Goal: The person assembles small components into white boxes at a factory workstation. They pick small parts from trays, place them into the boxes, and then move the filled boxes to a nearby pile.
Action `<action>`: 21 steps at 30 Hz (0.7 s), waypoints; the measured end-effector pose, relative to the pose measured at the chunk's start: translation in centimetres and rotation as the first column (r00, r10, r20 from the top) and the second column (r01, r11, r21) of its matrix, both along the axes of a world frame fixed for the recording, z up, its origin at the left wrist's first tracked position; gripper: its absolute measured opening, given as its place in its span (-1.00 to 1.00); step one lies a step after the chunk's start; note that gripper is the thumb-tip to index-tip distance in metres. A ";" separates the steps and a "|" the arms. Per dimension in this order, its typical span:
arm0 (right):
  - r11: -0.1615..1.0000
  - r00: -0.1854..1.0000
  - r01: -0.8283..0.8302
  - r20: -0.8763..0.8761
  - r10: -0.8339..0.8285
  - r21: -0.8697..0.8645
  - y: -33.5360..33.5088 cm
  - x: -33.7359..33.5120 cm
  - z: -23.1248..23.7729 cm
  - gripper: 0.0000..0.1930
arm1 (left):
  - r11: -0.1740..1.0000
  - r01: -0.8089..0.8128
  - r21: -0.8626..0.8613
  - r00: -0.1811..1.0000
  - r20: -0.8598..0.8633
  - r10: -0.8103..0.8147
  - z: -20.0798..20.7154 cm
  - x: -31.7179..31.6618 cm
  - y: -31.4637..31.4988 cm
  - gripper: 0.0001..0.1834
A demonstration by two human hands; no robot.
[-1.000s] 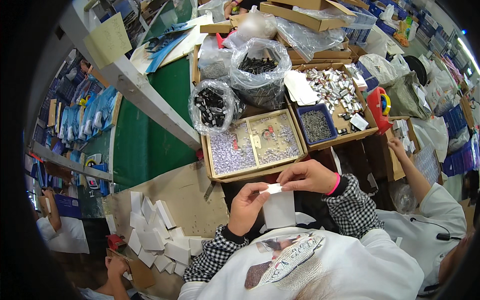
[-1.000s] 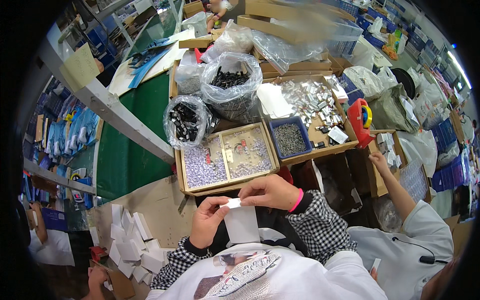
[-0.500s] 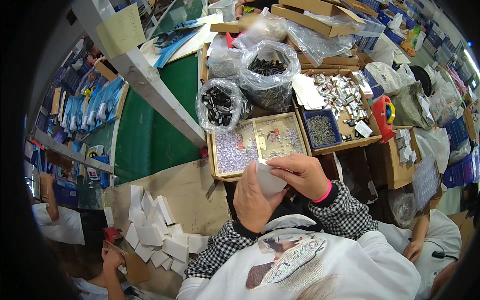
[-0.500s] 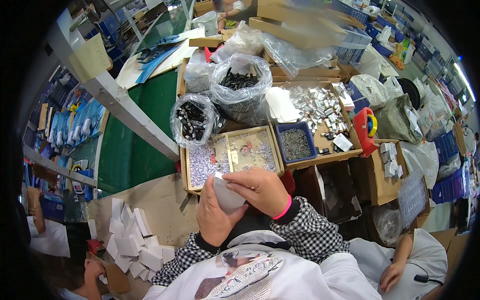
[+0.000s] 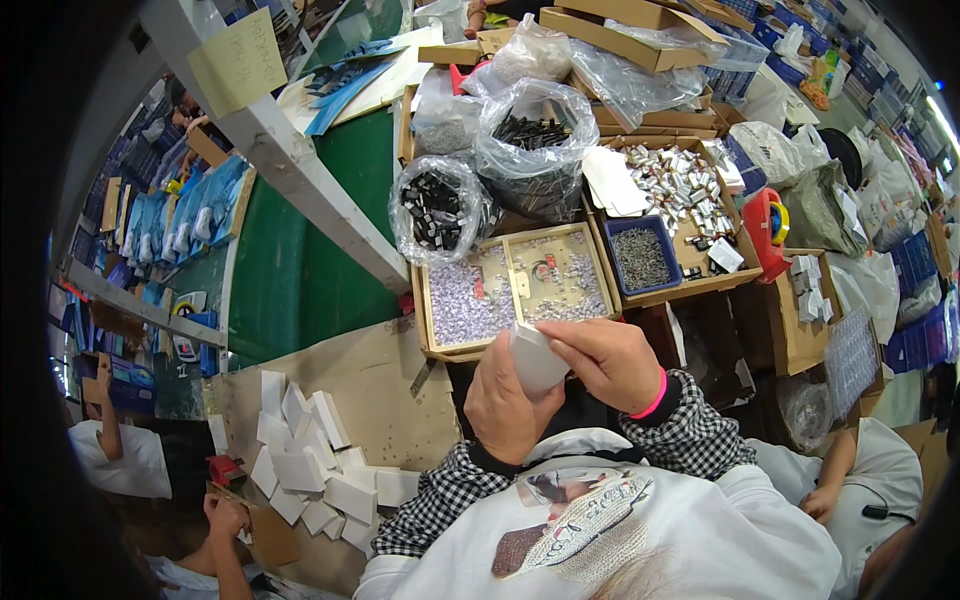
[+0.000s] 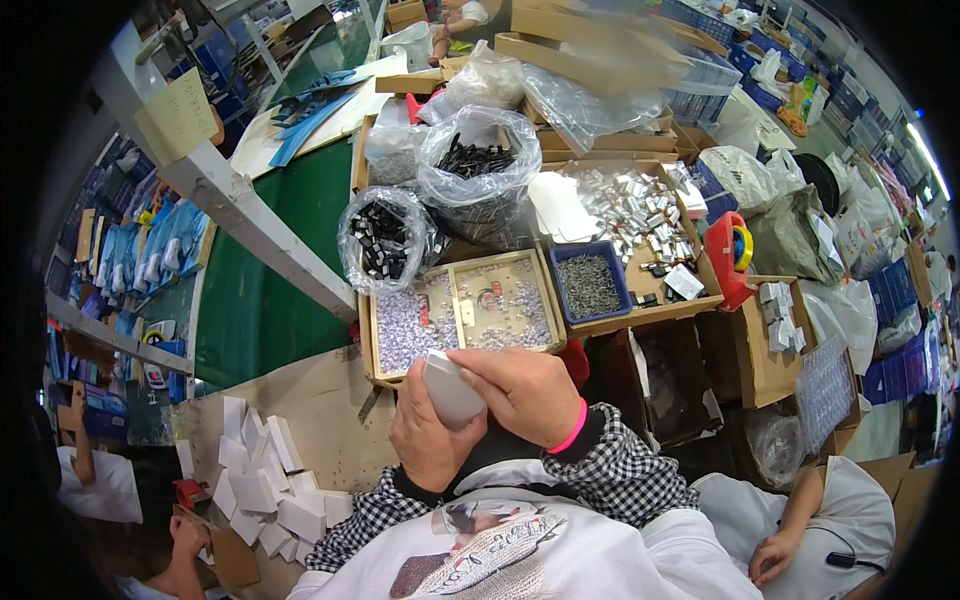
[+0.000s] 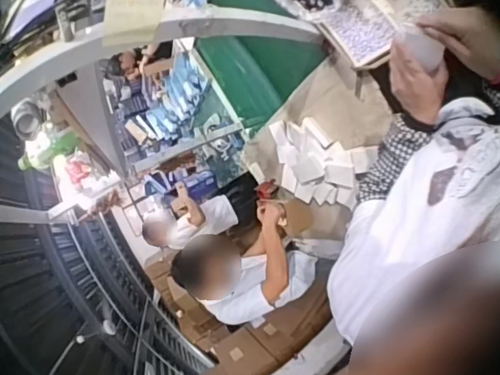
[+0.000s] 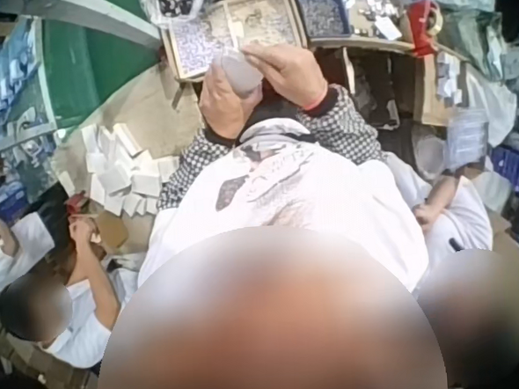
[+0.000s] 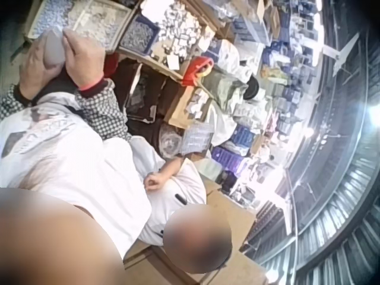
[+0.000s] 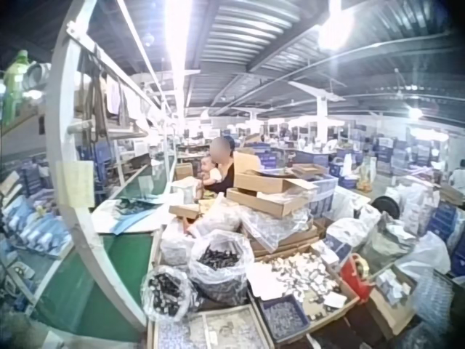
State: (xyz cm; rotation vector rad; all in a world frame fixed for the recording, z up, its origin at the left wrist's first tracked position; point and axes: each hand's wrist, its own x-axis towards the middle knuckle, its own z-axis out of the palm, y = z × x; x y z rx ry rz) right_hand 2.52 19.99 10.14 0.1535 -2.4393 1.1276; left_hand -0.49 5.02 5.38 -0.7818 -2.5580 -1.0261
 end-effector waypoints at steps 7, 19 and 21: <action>0.942 0.920 -0.335 0.209 0.332 -0.020 1.7 0.6 -1.9 -0.68 | 0.863 0.042 0.504 0.797 0.504 -0.333 -1.9 1.9 -0.1 -0.19; 0.756 0.912 0.056 0.342 0.228 -0.652 0.4 5.3 -7.8 -0.61 | 0.658 0.137 0.741 0.398 0.567 -0.721 -4.7 0.9 -3.1 -0.60; 0.744 0.923 0.067 0.324 0.206 -0.664 0.3 5.5 -8.2 -0.63 | 0.660 0.144 0.737 0.399 0.567 -0.720 -4.7 0.8 -3.0 -0.61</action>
